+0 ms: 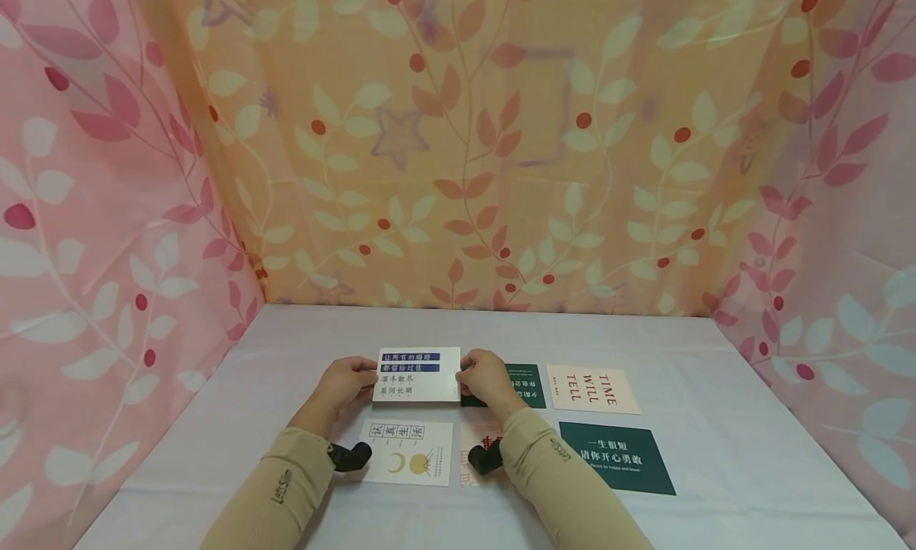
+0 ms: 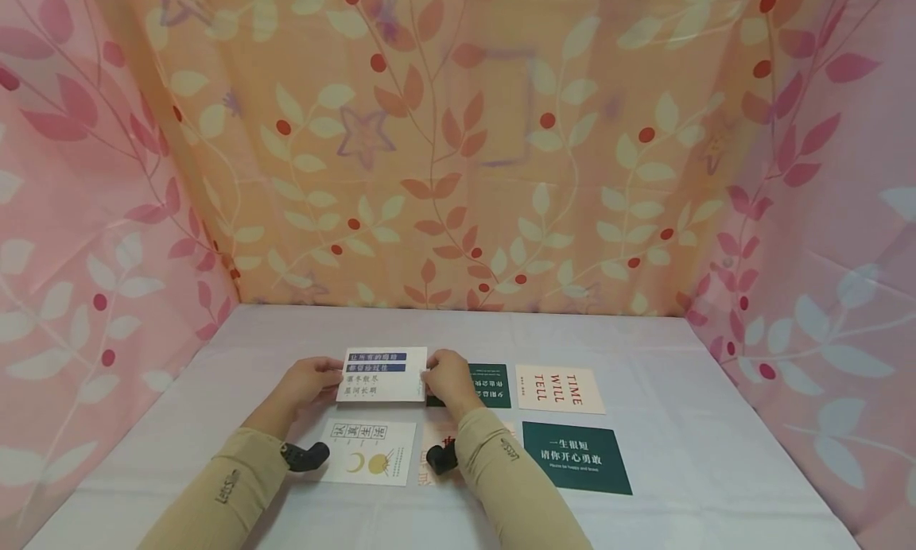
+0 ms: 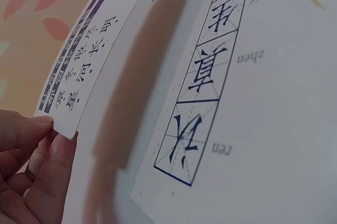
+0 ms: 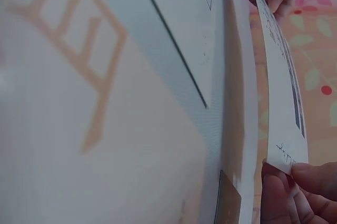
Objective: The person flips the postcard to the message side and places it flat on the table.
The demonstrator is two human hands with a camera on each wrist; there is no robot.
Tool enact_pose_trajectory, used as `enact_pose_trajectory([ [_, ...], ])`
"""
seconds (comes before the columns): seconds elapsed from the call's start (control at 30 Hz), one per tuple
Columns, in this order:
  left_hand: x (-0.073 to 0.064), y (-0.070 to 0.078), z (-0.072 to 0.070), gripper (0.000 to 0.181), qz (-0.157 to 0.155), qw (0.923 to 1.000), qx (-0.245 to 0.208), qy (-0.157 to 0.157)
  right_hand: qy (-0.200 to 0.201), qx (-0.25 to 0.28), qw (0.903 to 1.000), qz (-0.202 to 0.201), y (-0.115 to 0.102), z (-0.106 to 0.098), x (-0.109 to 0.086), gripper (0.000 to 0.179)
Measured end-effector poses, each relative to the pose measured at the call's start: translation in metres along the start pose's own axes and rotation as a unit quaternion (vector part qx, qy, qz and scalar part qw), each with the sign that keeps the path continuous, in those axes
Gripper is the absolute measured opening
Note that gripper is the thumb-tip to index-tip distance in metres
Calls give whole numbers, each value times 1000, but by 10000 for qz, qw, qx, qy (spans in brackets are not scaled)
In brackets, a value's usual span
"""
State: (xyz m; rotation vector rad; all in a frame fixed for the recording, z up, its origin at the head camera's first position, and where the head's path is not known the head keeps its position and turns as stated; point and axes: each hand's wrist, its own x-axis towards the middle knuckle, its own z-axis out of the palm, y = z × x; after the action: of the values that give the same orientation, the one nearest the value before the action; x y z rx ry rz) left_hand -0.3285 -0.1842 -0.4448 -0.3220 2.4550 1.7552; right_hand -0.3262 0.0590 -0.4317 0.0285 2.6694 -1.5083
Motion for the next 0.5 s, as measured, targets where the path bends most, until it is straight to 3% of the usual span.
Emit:
enact_pose_trajectory([
  [0.5,-4,8,-4,14,15,9999,-107,92,-155,253,9996,23,-3,-8,5,7],
])
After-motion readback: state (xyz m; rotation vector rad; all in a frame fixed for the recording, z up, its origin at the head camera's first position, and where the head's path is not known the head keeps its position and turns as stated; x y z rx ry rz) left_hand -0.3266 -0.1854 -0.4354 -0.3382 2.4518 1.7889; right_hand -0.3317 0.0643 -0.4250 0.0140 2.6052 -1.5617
